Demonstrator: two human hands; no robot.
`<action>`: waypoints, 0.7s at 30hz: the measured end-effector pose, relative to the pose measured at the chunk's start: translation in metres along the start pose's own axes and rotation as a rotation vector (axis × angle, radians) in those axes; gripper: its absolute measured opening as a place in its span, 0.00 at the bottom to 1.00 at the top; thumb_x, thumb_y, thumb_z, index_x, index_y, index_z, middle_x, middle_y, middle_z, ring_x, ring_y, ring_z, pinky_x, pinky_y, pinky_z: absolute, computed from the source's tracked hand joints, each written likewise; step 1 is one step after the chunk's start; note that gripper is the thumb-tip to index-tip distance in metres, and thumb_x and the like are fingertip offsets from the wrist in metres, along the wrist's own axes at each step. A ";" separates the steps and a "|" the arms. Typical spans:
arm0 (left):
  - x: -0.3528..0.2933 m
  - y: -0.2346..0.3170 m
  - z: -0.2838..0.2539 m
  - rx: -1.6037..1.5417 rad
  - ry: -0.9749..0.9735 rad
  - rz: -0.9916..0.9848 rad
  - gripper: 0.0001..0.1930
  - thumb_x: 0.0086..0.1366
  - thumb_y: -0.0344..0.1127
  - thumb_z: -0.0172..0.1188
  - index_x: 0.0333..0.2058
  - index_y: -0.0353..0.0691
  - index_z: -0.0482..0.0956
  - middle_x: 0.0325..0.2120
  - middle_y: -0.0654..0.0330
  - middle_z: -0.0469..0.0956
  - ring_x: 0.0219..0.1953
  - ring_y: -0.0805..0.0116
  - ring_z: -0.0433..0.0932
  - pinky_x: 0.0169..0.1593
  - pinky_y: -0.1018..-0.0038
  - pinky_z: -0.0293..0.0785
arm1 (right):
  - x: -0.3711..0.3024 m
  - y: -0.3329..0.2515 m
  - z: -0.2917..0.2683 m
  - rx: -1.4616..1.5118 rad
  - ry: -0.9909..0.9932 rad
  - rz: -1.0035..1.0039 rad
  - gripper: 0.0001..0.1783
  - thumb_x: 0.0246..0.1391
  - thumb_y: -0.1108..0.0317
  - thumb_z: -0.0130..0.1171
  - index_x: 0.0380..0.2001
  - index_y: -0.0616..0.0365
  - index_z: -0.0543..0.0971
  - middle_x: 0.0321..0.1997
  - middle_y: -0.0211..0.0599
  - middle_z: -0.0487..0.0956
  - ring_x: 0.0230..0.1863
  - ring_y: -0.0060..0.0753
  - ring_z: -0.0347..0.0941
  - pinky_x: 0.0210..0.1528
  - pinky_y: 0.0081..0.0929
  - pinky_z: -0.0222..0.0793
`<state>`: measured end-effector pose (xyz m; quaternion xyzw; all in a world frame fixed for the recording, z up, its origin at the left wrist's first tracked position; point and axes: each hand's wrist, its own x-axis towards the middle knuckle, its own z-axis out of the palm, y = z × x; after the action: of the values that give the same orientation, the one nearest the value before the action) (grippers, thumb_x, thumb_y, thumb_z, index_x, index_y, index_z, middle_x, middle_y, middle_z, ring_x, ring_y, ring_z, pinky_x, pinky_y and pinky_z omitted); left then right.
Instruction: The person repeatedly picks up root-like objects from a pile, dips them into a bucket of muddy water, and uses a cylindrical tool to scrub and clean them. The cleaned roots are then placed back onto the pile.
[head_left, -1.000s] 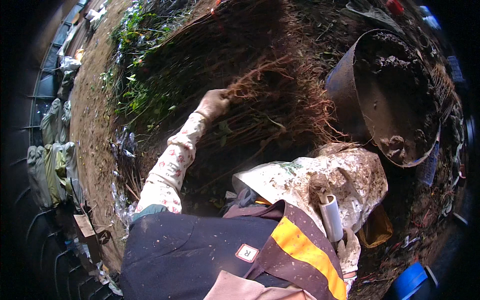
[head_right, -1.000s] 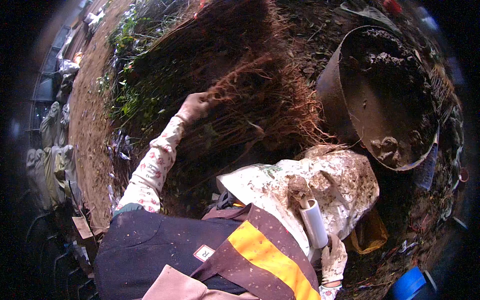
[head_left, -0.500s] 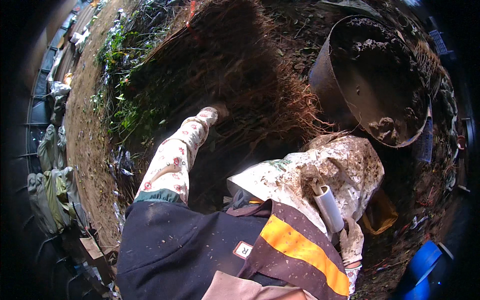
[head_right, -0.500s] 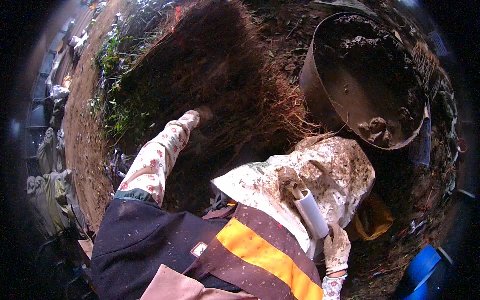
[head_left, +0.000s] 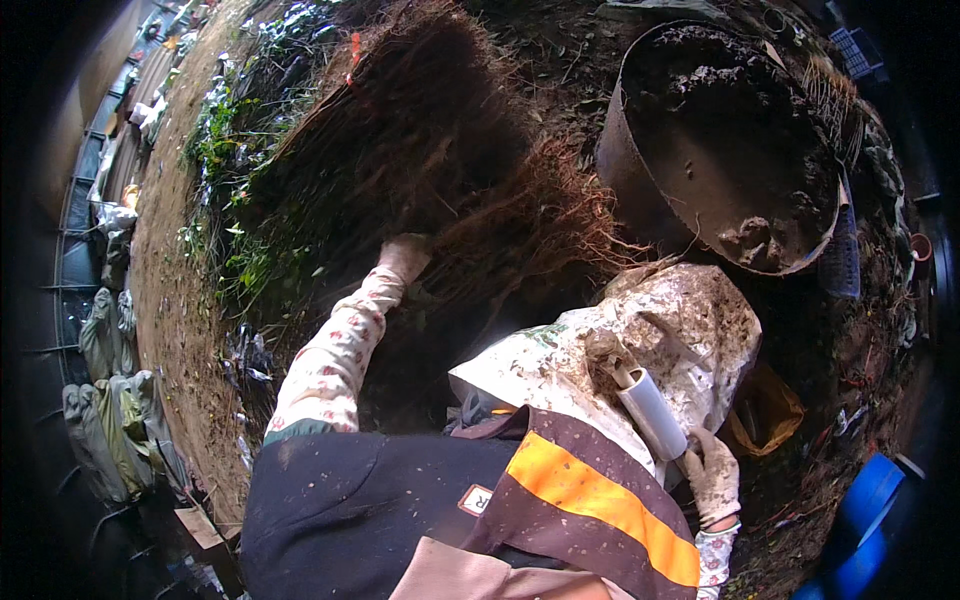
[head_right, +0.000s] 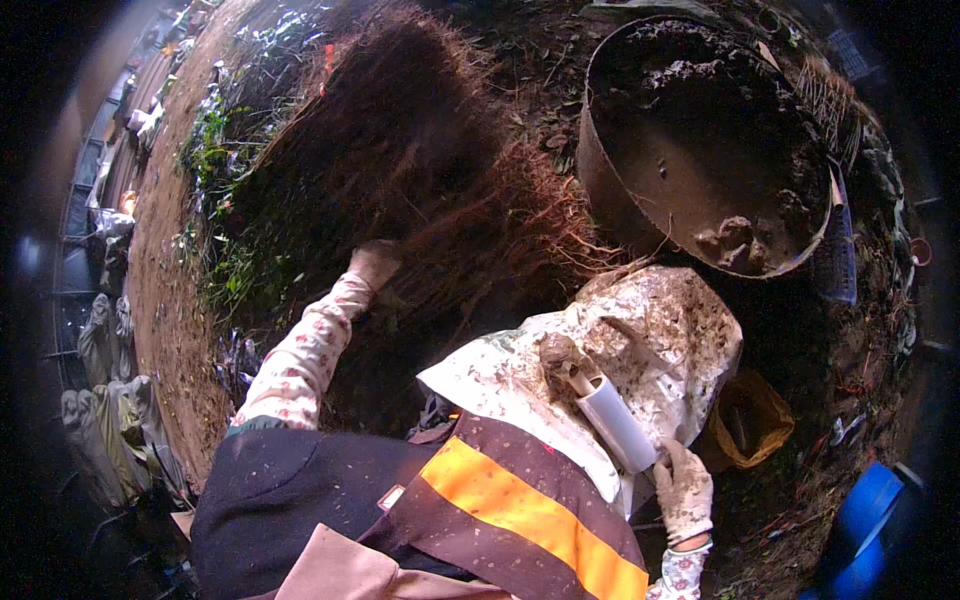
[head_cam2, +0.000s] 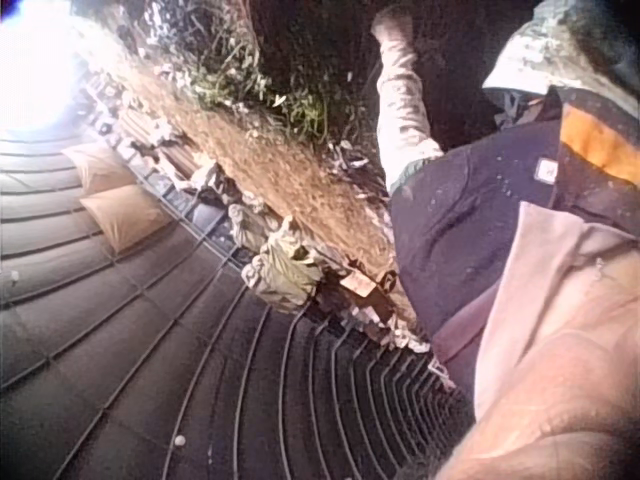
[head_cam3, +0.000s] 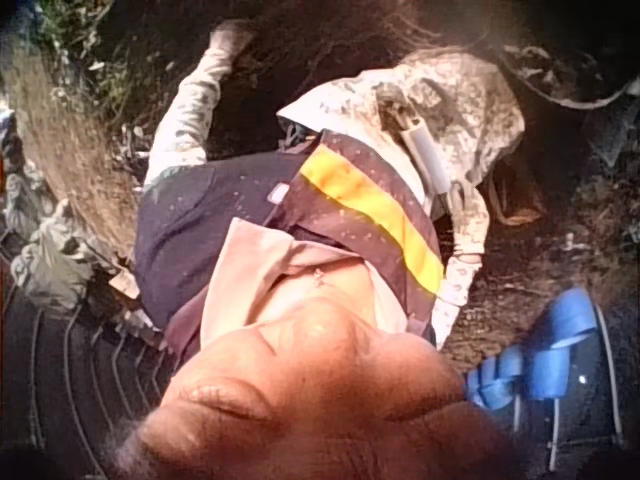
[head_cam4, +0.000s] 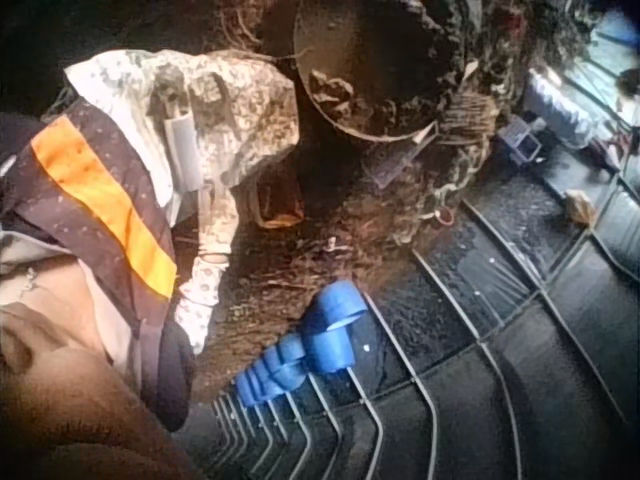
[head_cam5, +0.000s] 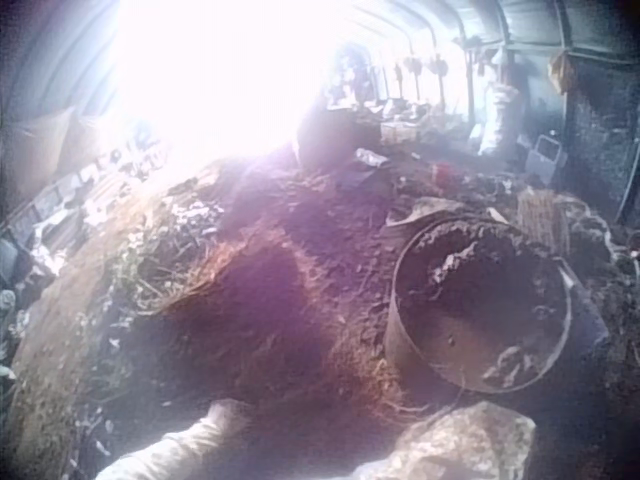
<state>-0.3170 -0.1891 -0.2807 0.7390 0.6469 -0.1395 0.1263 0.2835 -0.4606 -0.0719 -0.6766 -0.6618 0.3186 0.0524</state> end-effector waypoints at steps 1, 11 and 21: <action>-0.017 0.009 -0.042 -0.158 0.019 -0.069 0.18 0.63 0.47 0.55 0.41 0.42 0.86 0.36 0.45 0.84 0.44 0.45 0.83 0.45 0.52 0.79 | 0.006 -0.006 -0.011 -0.051 -0.027 0.003 0.17 0.57 0.68 0.59 0.50 0.52 0.76 0.36 0.46 0.78 0.39 0.53 0.75 0.43 0.44 0.72; -0.080 -0.040 -0.173 -1.108 -0.187 -0.174 0.14 0.65 0.43 0.67 0.38 0.36 0.86 0.25 0.72 0.78 0.26 0.84 0.71 0.29 0.81 0.68 | 0.165 -0.164 -0.054 0.213 0.028 -0.431 0.18 0.59 0.65 0.60 0.52 0.57 0.78 0.45 0.47 0.82 0.44 0.47 0.81 0.49 0.38 0.76; -0.152 -0.005 -0.176 -1.415 -0.434 -0.004 0.17 0.63 0.41 0.66 0.47 0.38 0.81 0.32 0.71 0.78 0.30 0.82 0.73 0.32 0.81 0.69 | 0.324 -0.271 0.090 1.726 -0.546 -0.135 0.31 0.61 0.47 0.62 0.61 0.51 0.72 0.53 0.28 0.77 0.43 0.24 0.74 0.46 0.24 0.73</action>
<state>-0.3330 -0.2635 -0.0613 0.4355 0.5441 0.1678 0.6972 -0.0208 -0.1591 -0.1273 -0.2626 -0.2207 0.8494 0.4010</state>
